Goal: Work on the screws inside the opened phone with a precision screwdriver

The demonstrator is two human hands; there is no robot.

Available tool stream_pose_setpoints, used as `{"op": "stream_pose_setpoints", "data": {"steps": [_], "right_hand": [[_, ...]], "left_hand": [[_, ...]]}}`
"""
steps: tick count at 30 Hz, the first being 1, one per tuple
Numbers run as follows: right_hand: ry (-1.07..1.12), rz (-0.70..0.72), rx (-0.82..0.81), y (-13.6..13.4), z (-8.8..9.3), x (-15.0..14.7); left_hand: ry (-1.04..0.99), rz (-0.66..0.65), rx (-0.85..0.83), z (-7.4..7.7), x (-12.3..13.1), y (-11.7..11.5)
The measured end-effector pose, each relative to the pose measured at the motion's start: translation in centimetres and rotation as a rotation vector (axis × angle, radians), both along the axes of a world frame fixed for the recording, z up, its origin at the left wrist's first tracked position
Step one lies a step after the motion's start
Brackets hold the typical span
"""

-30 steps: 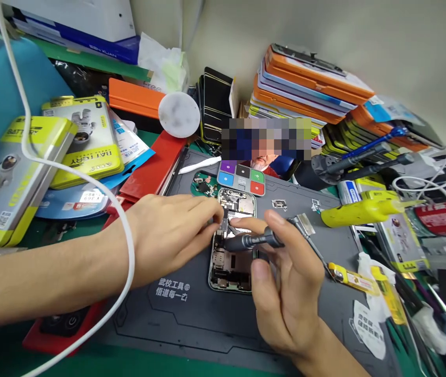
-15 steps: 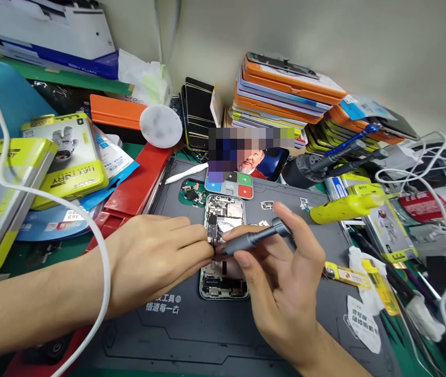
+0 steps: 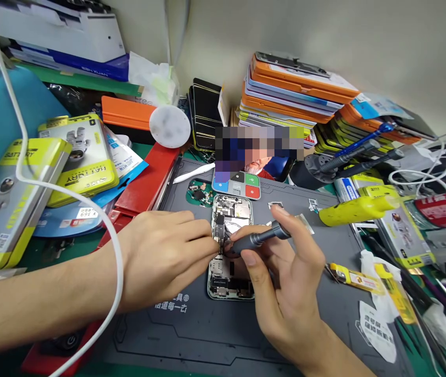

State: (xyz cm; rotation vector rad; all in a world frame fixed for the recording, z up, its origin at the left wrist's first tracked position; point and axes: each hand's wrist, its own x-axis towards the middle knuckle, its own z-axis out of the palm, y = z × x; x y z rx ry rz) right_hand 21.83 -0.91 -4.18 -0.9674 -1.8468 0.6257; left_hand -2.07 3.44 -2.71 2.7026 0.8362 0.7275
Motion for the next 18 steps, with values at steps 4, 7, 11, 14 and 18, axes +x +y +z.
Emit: {"op": "stream_pose_setpoints", "data": {"steps": [4, 7, 11, 14, 18], "right_hand": [[-0.035, -0.016, 0.021, -0.1, 0.0, 0.0], [-0.081, -0.017, 0.035, 0.0, 0.2, 0.0], [-0.148, 0.065, 0.179, 0.3, 0.7, -0.2], [-0.172, 0.118, 0.245, 0.5, 1.1, -0.3], [-0.143, 0.114, 0.195, 0.5, 1.2, -0.3]], "left_hand": [[0.001, -0.005, 0.01, 0.0, 0.0, 0.0], [-0.002, -0.021, 0.018, 0.2, 0.0, 0.1], [0.007, -0.037, 0.007, 0.5, 0.0, 0.2], [-0.025, -0.034, 0.011, 0.5, 0.0, 0.2], [-0.004, -0.029, -0.016, 0.3, 0.0, 0.1]]}}
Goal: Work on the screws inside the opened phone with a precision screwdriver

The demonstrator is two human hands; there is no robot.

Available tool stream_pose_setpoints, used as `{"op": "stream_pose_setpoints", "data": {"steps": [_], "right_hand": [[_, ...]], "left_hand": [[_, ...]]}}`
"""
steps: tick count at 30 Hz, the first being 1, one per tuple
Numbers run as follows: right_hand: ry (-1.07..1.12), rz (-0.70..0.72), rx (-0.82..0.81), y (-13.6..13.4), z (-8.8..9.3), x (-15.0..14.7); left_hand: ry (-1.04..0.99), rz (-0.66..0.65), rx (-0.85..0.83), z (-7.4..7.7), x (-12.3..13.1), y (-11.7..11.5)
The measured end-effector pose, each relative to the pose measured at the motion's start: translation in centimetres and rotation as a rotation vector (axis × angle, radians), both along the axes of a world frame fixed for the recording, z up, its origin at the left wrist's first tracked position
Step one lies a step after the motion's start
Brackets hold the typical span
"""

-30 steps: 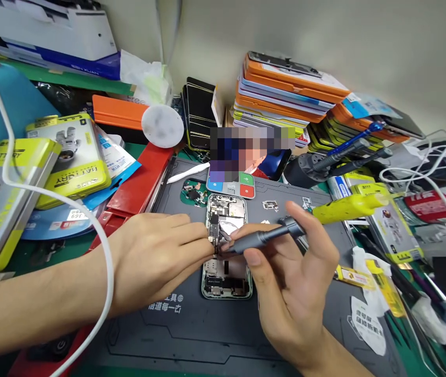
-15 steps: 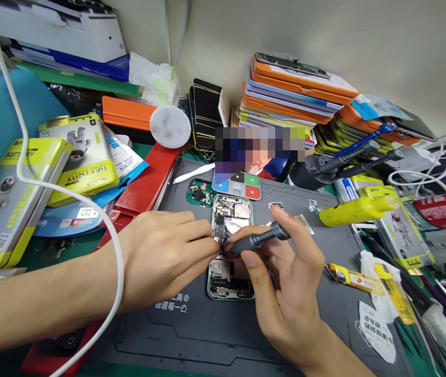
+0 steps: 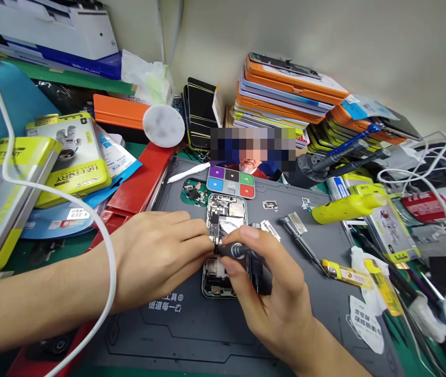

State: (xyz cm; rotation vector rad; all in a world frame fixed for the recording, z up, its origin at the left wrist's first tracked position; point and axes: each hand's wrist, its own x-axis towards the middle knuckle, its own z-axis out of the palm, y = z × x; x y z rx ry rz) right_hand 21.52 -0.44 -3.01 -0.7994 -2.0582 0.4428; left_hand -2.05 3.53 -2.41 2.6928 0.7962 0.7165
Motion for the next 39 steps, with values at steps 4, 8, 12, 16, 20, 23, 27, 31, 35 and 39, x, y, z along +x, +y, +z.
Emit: {"op": "stream_pose_setpoints", "data": {"steps": [4, 8, 12, 16, 20, 23, 27, 31, 35, 39], "right_hand": [[0.048, 0.014, -0.045, -0.2, 0.0, 0.1], [0.032, 0.006, -0.042, -0.3, 0.1, 0.1], [-0.016, -0.016, -0.057, -0.3, 0.4, 0.3], [-0.054, -0.066, -0.017, -0.4, 0.6, 0.6], [-0.057, -0.065, 0.013, -0.3, 0.7, 0.9], [-0.058, -0.048, 0.062, -0.2, 0.7, 0.9], [-0.07, -0.044, 0.05, -0.1, 0.8, 0.6], [-0.059, -0.087, 0.058, -0.1, 0.1, 0.3], [0.039, -0.142, 0.023, -0.5, -0.3, 0.0], [0.371, -0.24, -0.186, -0.7, 0.6, -0.4]], "left_hand": [[0.03, -0.01, -0.017, 0.1, -0.1, 0.0], [0.032, -0.006, 0.027, 0.5, -0.1, -0.2], [0.038, -0.011, 0.078, 0.6, 0.0, -0.4], [0.059, -0.029, 0.094, 0.7, 0.0, -0.4], [0.064, -0.045, 0.1, 0.8, 0.0, -0.4], [0.076, -0.06, 0.101, 1.0, -0.1, -0.4], [0.087, -0.059, 0.095, 0.8, -0.1, -0.5], [0.045, -0.029, 0.081, 0.6, -0.1, -0.4], [-0.055, -0.041, -0.005, 0.7, 0.0, -0.4], [-0.1, -0.055, -0.119, 0.7, -0.1, -0.1]]}}
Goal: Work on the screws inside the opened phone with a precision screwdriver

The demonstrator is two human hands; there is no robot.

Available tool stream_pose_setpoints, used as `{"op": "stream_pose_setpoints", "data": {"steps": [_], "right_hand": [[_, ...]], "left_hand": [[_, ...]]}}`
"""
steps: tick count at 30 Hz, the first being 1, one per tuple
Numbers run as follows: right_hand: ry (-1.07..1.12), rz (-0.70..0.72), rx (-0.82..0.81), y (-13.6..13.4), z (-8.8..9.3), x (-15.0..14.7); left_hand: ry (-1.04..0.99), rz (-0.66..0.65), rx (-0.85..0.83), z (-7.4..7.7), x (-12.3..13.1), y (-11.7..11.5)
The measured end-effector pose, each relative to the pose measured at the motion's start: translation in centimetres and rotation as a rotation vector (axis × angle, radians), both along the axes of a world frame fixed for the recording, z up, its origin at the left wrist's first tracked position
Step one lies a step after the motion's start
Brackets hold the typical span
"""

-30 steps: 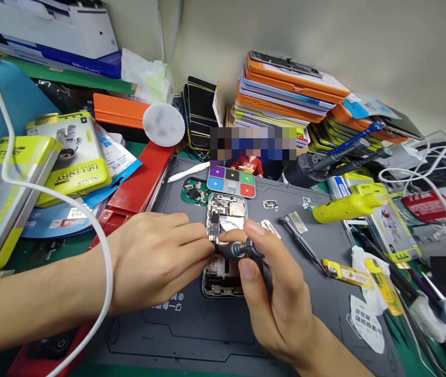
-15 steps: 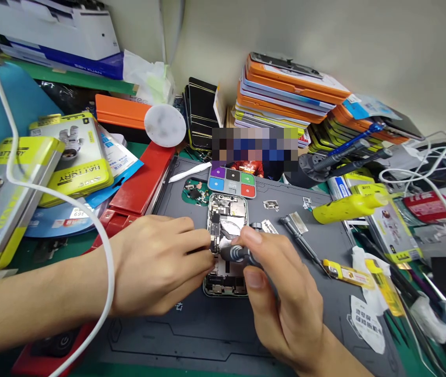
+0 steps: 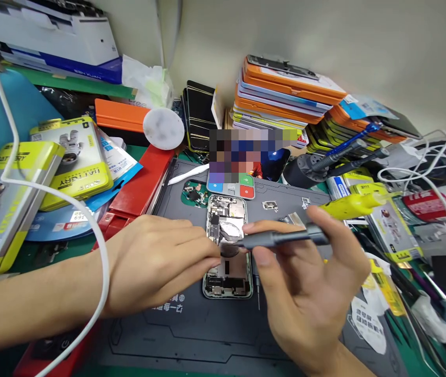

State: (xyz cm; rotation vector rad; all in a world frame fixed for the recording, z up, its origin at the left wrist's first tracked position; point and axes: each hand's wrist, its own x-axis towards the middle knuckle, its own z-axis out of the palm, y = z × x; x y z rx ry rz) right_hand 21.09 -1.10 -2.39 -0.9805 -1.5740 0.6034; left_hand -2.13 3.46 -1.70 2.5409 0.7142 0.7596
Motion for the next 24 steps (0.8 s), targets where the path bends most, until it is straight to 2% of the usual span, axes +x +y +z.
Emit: {"op": "stream_pose_setpoints", "data": {"steps": [2, 5, 7, 9, 15, 24], "right_hand": [[0.157, 0.003, -0.107, 0.2, 0.5, -0.1], [0.309, 0.07, -0.254, 0.8, 0.6, 0.2], [0.353, 0.11, -0.309, 1.0, 0.4, 0.4], [0.365, 0.135, -0.333, 1.1, 0.3, 0.5], [0.35, 0.121, -0.352, 1.0, 0.4, 0.5], [0.323, 0.14, -0.359, 1.1, 0.1, 0.7]], "left_hand": [[-0.063, 0.014, -0.152, 0.0, -0.1, 0.4], [-0.187, 0.076, -0.511, 0.4, -0.1, 1.2], [-0.263, 0.13, -0.766, 0.7, 0.0, 1.7], [-0.33, 0.153, -0.912, 0.9, 0.1, 1.9], [-0.411, 0.174, -0.902, 0.5, 0.1, 1.8], [-0.334, 0.168, -0.839, 0.7, 0.1, 2.1]]}}
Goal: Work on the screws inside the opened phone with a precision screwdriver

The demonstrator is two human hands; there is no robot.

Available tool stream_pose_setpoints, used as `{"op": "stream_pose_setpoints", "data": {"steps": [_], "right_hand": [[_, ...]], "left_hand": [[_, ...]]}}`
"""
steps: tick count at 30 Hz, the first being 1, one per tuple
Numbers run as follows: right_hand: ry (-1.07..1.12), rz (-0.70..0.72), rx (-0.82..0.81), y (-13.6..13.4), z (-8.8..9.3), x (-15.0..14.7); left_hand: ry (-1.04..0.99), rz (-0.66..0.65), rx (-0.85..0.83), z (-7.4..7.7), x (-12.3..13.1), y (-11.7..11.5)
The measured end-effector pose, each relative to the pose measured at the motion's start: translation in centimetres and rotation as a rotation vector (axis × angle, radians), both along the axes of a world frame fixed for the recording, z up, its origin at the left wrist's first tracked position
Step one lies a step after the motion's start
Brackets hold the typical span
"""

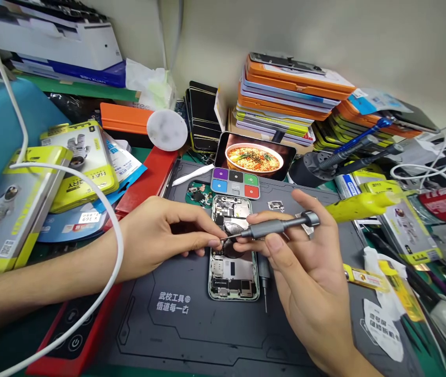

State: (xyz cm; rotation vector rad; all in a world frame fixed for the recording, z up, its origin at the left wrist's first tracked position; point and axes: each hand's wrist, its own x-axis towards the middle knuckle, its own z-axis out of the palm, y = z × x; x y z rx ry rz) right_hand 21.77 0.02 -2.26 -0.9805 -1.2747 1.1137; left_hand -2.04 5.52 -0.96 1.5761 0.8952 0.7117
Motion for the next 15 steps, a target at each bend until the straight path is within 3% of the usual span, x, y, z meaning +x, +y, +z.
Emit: {"op": "stream_pose_setpoints", "data": {"steps": [15], "right_hand": [[0.046, -0.01, -0.043, 0.12, 0.13, -0.1]], "left_hand": [[0.018, -0.002, 0.026, -0.18, -0.02, -0.31]]}}
